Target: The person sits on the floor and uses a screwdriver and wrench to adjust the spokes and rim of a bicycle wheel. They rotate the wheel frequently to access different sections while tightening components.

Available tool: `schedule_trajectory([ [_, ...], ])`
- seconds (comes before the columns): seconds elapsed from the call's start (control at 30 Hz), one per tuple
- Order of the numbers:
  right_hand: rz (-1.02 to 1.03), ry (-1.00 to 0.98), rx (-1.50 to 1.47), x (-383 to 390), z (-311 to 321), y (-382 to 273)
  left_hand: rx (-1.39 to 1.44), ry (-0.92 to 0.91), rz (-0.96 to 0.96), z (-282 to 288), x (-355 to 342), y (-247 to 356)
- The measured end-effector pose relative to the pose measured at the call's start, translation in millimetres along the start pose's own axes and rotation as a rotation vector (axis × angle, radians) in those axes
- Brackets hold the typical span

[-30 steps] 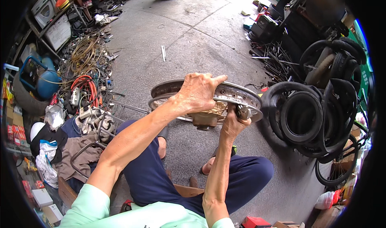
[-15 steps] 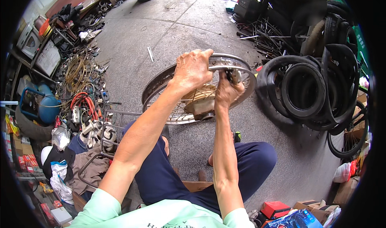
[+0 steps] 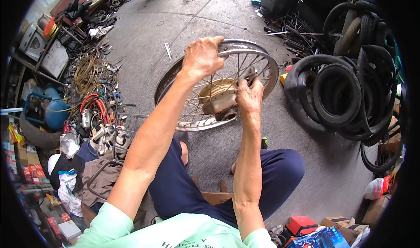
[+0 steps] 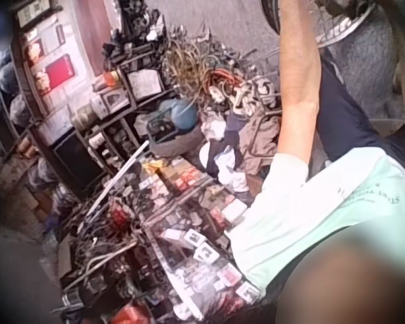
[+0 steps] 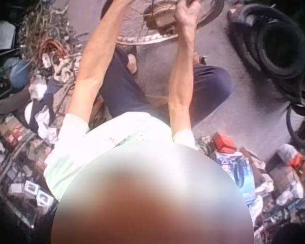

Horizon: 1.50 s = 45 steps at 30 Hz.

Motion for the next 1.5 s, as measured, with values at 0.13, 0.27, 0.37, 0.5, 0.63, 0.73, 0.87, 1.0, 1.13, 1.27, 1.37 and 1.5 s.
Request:
schedule_trajectory([
  [0.13,-0.149,-0.463,-0.631,25,-19,-5,0.059,0.016,0.026,3,8,-10],
  [0.27,-0.171,-0.538,-0.803,24,-34,-17,0.062,0.006,0.043,3,10,-9],
  [0.37,-0.117,-0.523,-0.802,21,-38,-22,0.079,0.023,0.017,5,12,-6],
  [0.5,-0.096,-0.455,-0.718,27,-40,-25,0.055,0.016,0.002,6,15,-7],
  [0.63,-0.108,-0.427,-0.611,35,-41,-32,0.062,-0.010,0.001,5,17,-7],
  [0.73,-0.106,-0.387,-0.626,37,-41,-36,0.037,0.027,-0.045,4,20,-8],
  [0.87,-0.155,-0.362,-0.608,33,-38,-31,0.070,0.028,-0.062,4,22,-5],
  [1.0,-0.169,-0.327,-0.661,31,-38,-26,0.081,0.023,-0.065,4,23,-2],
  [1.13,-0.185,-0.361,-0.649,31,-40,-21,0.090,0.036,-0.066,3,22,-7],
  [1.27,-0.219,-0.346,-0.598,28,-38,-16,0.124,0.014,-0.032,3,20,-6],
  [1.37,-0.217,-0.382,-0.604,33,-32,-16,0.116,0.018,-0.036,4,21,-7],
  [1.5,-0.181,-0.364,-0.591,37,-28,-12,0.113,0.000,-0.033,5,21,-4],
])
Point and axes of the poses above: each hand's wrist, its own x-axis away from the middle knuckle, its own z-axis out of the back of the hand, y = z × x, the point moved 4 cm from there along -x, towards the middle knuckle, and after that the axes turned 15 degrees about -z, right-handed, at the moved point
